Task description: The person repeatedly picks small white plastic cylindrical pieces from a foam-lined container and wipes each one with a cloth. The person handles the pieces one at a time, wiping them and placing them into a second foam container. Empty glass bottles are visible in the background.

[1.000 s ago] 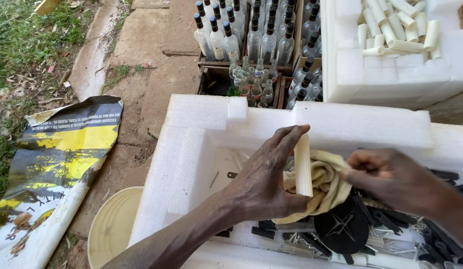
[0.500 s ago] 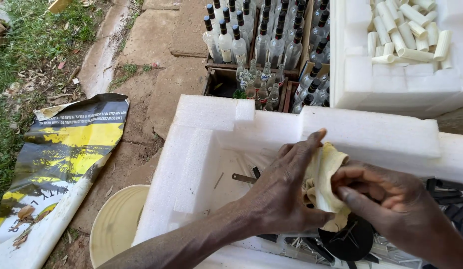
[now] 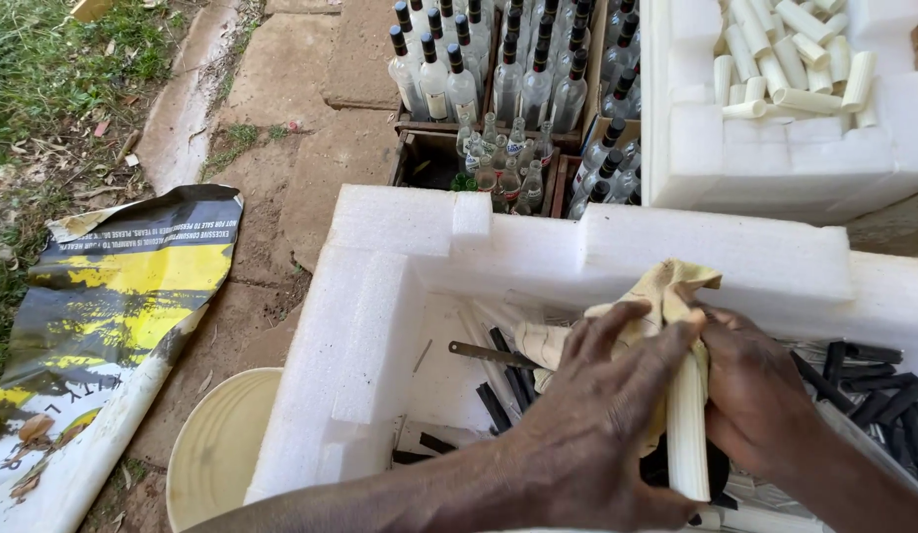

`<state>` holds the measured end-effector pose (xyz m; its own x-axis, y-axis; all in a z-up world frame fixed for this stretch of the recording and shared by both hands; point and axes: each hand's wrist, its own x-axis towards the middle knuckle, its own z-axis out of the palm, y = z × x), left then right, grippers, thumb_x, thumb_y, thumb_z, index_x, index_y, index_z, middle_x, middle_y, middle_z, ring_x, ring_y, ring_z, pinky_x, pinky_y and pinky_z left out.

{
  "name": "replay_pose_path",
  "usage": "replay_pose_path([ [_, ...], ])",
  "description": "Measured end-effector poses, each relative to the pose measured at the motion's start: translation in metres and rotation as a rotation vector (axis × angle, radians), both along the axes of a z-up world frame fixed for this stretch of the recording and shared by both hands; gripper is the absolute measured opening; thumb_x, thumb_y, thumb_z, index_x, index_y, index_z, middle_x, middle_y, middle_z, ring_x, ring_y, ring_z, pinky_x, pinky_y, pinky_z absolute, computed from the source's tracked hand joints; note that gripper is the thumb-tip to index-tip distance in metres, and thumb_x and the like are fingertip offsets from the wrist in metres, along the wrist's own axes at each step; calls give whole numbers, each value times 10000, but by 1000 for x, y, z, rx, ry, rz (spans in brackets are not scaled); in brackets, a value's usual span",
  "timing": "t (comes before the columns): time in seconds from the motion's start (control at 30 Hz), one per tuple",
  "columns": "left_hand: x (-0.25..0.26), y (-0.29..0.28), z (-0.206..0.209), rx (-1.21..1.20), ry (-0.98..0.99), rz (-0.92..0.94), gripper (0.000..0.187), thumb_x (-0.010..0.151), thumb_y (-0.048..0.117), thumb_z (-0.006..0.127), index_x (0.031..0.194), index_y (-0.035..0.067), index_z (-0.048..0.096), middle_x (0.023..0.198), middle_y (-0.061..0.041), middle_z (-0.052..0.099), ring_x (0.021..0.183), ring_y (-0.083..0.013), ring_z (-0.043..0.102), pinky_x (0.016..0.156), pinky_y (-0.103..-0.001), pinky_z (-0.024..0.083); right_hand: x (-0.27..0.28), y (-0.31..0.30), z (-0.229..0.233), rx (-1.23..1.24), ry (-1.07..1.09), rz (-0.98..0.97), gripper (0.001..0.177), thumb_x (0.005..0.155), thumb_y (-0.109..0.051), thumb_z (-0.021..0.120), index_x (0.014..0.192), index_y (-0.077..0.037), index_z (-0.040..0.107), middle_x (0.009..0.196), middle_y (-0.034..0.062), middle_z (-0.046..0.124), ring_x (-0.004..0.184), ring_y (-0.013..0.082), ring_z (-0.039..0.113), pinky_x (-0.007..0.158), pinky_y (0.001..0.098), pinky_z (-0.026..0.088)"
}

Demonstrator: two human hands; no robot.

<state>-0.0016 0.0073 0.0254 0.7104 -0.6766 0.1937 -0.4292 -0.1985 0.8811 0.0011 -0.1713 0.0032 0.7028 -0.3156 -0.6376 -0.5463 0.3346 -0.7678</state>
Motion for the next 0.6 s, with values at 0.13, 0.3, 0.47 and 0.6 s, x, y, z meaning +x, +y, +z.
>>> replay_pose_path([
  [0.13, 5, -2, -8, 52, -98, 43, 1224, 707, 434, 743, 1669, -16, 136, 1572, -307, 495, 1521, -500, 305, 1260, -635, 244, -4, 11, 8, 202, 7, 81, 336, 1141, -237, 435, 1312, -27, 633, 1167, 257, 707, 1018, 382, 658, 856, 534, 521],
  [0.3, 29, 5, -17, 41, -91, 258, 1218, 693, 346, 830, 1640, -67, 186, 1428, -270, 557, 1293, -396, 485, 1143, -555, 457, -17, 13, 5, 339, -191, 215, 363, 1074, -150, 503, 1253, 96, 702, 1158, 271, 792, 933, 349, 725, 682, 486, 590],
  [0.47, 29, 6, -31, 101, -187, 274, 1287, 664, 435, 868, 1643, -58, 195, 1326, -236, 570, 1287, -399, 497, 1166, -551, 403, -19, 25, 36, 72, 95, 364, 405, 1012, -62, 561, 1263, 178, 770, 1120, 324, 814, 1012, 403, 730, 881, 528, 563],
  [0.6, 17, -2, -16, 220, -38, 73, 1259, 649, 264, 834, 1663, -47, 155, 1459, -261, 525, 1335, -445, 456, 1219, -598, 340, -10, 19, 24, -132, 49, 506, 435, 835, -157, 703, 1174, 75, 843, 1169, 231, 967, 1090, 346, 891, 958, 487, 692],
])
